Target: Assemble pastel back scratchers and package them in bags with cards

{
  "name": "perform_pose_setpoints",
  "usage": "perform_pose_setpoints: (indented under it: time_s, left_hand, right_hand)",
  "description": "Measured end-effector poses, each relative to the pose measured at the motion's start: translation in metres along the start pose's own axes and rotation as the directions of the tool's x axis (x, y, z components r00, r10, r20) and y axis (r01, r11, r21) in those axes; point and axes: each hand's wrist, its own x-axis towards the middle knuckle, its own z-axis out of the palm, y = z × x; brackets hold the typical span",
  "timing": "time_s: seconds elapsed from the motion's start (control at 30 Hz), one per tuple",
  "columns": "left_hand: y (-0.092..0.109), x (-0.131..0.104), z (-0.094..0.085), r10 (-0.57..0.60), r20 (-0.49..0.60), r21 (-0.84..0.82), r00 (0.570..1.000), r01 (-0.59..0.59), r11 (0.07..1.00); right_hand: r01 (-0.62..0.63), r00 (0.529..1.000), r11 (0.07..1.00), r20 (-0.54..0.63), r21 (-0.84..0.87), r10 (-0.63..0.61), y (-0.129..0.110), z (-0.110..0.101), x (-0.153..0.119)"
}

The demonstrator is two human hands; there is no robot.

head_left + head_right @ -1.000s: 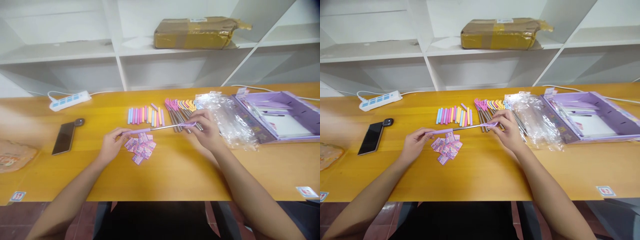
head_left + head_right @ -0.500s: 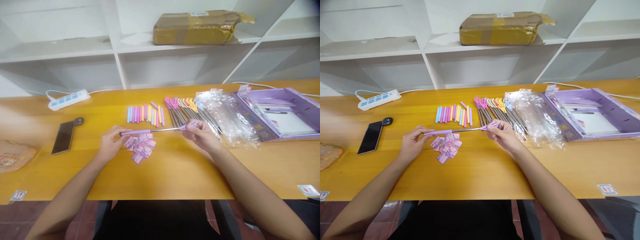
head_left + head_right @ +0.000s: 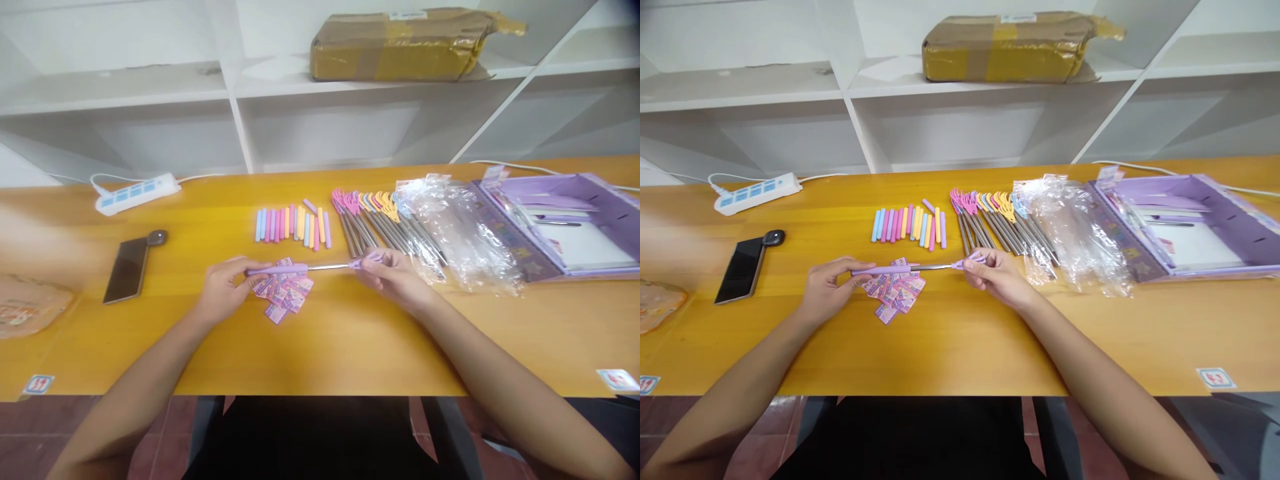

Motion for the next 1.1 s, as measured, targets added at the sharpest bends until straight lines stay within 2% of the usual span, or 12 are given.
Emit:
perform_pose_setpoints:
  time_s: [0.77,1.1]
  left_hand:
    - [-0.005,-0.008,0.020,0.176,-0.014,0.004,0.984,-0.176,0.984]
    - [-0.002,-0.008,0.022,0.240,-0.029,0.034,0.970,-0.239,0.970]
  right_hand:
    - [-0.043,0.991,0.998,0.126,-0.047,0.049,0.012,0.011,-0.002]
    - [-0.062,0.990,0.998,0.127,-0.026,0.064,0.012,0.016,-0.004]
